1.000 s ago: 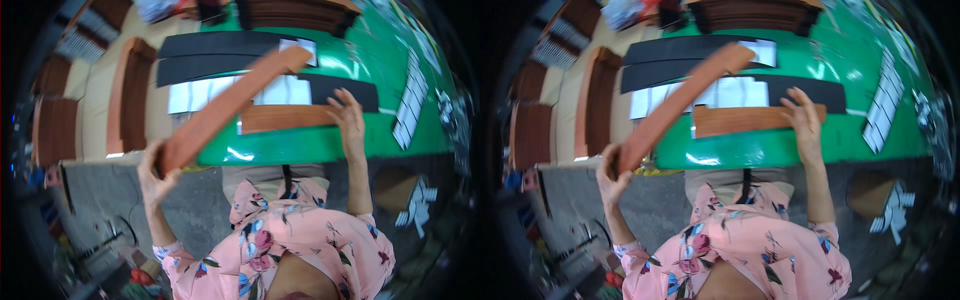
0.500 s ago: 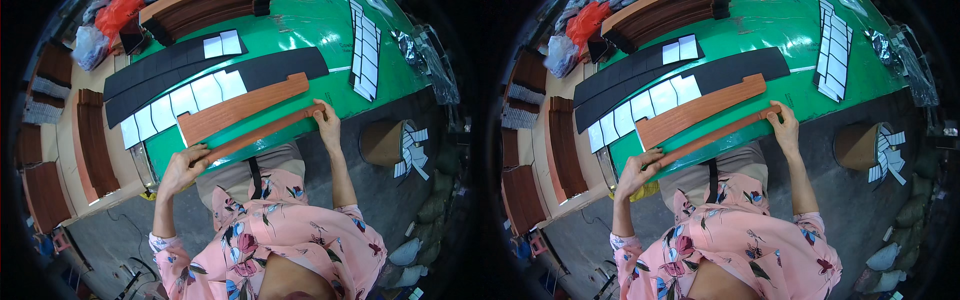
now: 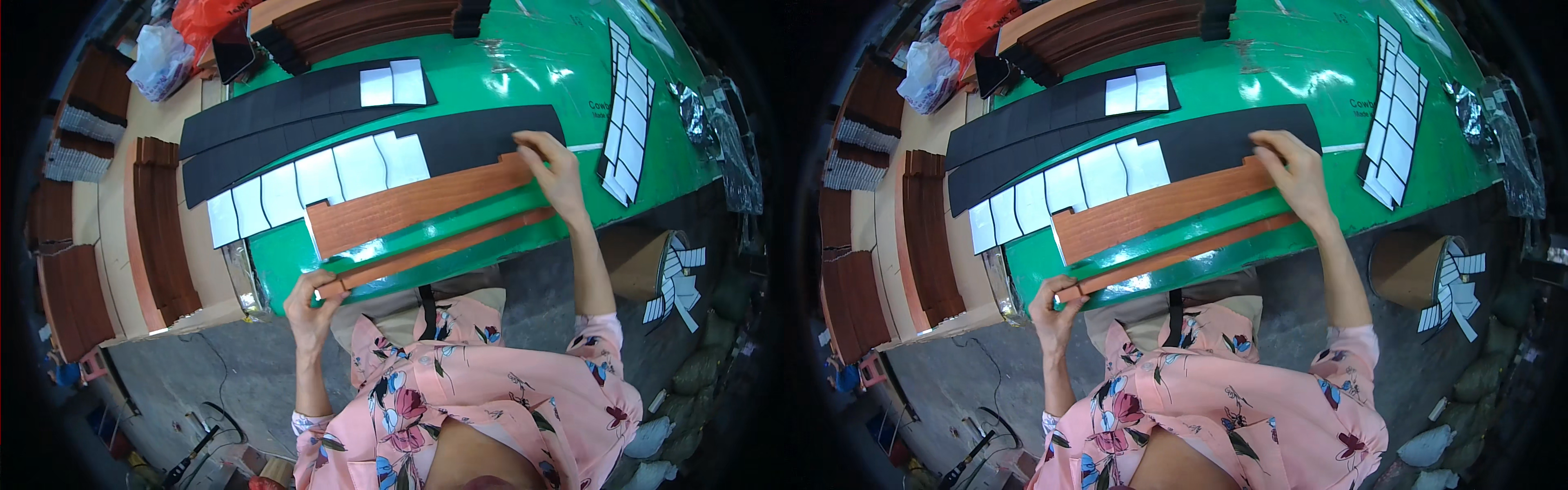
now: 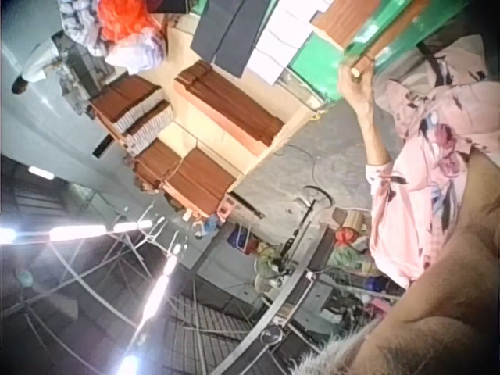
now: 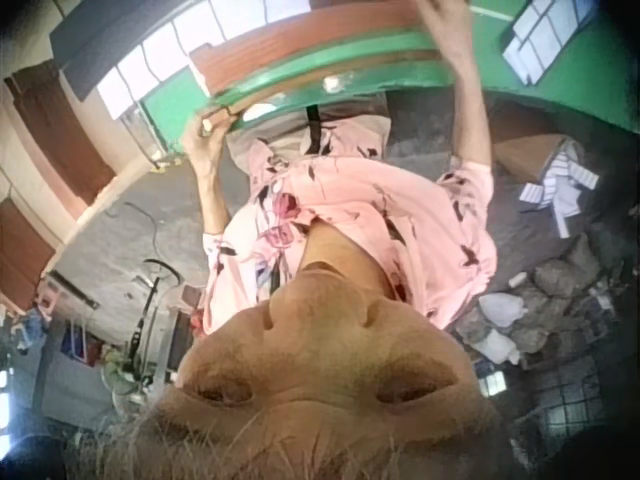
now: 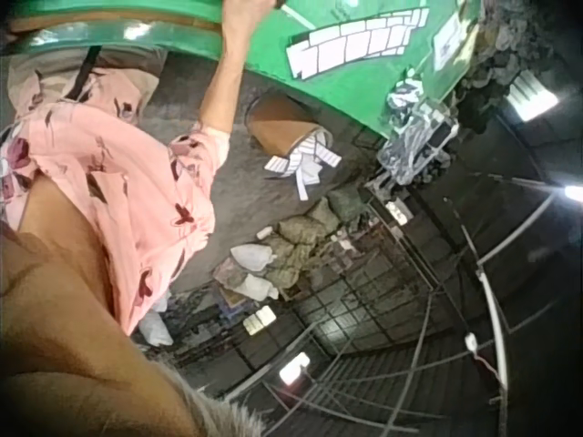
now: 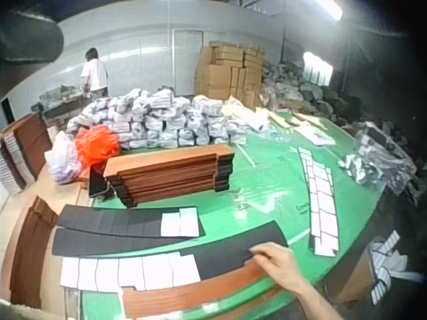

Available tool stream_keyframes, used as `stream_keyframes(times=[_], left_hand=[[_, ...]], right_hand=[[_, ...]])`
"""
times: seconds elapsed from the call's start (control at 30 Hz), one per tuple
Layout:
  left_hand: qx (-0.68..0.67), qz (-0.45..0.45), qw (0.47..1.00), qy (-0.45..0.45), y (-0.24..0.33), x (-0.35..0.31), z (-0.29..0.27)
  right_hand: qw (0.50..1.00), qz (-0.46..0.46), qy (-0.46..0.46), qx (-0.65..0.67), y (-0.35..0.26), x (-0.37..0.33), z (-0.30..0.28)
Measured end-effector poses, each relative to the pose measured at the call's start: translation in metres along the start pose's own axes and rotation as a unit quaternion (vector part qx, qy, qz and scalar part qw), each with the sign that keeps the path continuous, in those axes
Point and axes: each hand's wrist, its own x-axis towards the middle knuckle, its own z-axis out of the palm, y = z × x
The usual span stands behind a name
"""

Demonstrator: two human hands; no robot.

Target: Applying black adhesive foam strips to curved wooden furniture components on a work table.

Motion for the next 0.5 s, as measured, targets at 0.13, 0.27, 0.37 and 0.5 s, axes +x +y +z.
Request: stream_keyframes(times=[0.13, 0.27, 0.37, 0.5], left_hand=[[-0.034, 0.05, 0.998, 0.002, -0.001, 0.003, 0.015], [-0.087, 0.037, 0.996, -0.007, -0.014, 0.002, 0.022], [-0.125, 0.048, 0.991, -0.025, -0.011, 0.005, 0.015], [-0.173, 0.036, 0.983, 0.044, -0.016, 0.039, -0.017]], right_hand=[[0.969, -0.185, -0.13, -0.103, -0.011, 0.067, 0.05], [0.944, -0.276, -0.109, -0.146, -0.01, 0.138, 0.113], [0.937, -0.283, -0.08, -0.19, -0.012, 0.169, 0.156], [0.917, -0.298, -0.075, -0.256, -0.005, 0.187, 0.182]])
